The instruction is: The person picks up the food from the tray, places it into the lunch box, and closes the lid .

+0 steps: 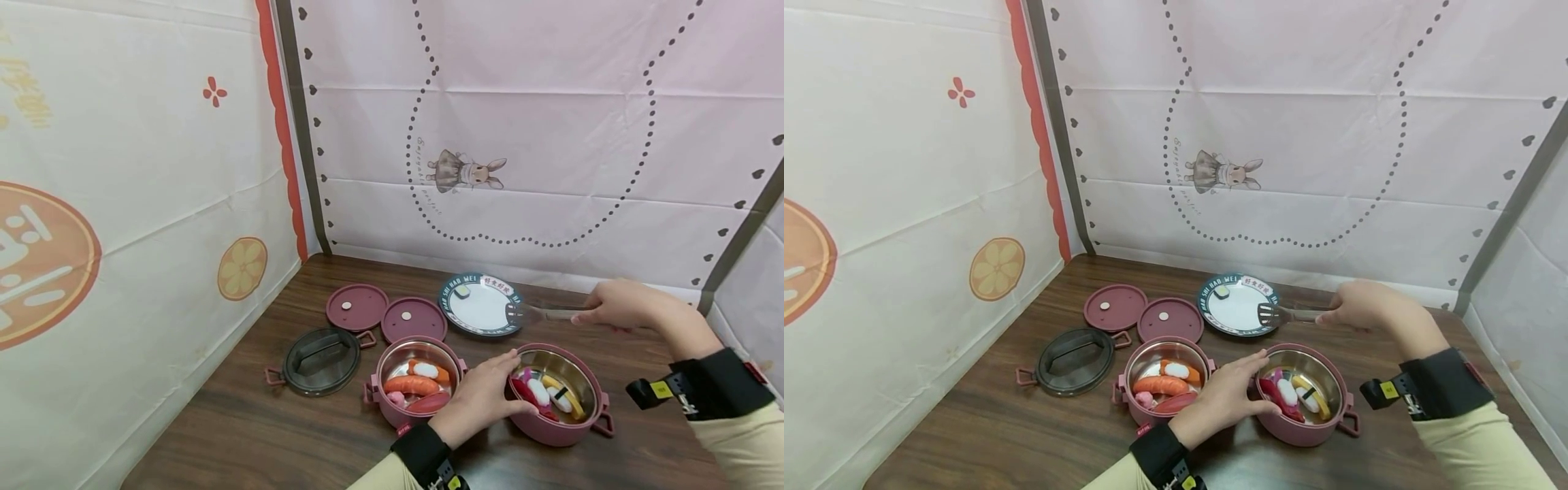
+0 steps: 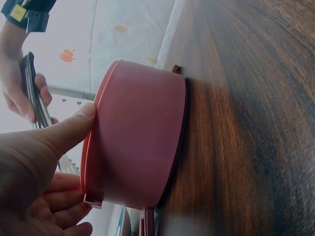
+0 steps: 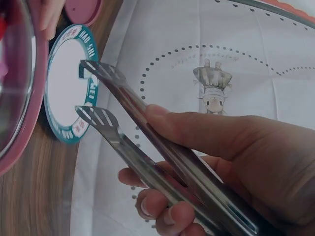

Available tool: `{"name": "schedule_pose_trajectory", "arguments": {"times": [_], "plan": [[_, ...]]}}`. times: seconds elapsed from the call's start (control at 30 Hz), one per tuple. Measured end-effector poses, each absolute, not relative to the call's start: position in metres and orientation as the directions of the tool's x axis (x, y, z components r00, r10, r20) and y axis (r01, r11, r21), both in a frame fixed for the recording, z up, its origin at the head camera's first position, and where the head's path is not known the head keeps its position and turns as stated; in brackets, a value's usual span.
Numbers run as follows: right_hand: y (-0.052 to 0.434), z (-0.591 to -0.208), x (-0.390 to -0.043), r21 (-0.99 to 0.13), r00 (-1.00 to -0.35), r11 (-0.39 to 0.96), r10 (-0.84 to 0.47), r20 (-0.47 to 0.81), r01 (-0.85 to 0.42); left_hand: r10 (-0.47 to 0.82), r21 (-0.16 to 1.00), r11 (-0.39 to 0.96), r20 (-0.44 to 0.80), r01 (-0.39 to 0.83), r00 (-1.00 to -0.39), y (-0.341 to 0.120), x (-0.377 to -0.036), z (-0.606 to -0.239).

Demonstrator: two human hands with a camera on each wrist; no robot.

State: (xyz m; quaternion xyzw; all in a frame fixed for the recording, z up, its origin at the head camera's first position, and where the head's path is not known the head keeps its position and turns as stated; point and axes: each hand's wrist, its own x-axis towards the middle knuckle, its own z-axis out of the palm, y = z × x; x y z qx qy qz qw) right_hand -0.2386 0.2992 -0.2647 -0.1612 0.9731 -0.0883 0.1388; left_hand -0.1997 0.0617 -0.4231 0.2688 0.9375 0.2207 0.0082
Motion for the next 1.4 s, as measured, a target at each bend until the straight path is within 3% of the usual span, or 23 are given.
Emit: {"name": "schedule_pose_trajectory", "arguments": {"times": [0.63,1.13,1.4], "plan": [[0.261,-0.292,-0.29,-0.147,-0.946,0.942,-0.315,-0.071,-0.303,0.516,0.379,0.769,0.107,0.515,-0.85,0.063,-0.199,-0.422],[0.23,-0.313,-0.313,-0.097,-0.96,0.96,-0.269,-0.079,-0.261,0.511,0.372,0.773,0.113,0.514,-0.852,0.063,-0.199,-0.421],[0.219,-0.333,-0.322,-0.077,-0.961,0.958,-0.278,-0.001,-0.277,0.511,0.39,0.766,0.111,0.511,-0.852,0.061,-0.2,-0.423]]}}
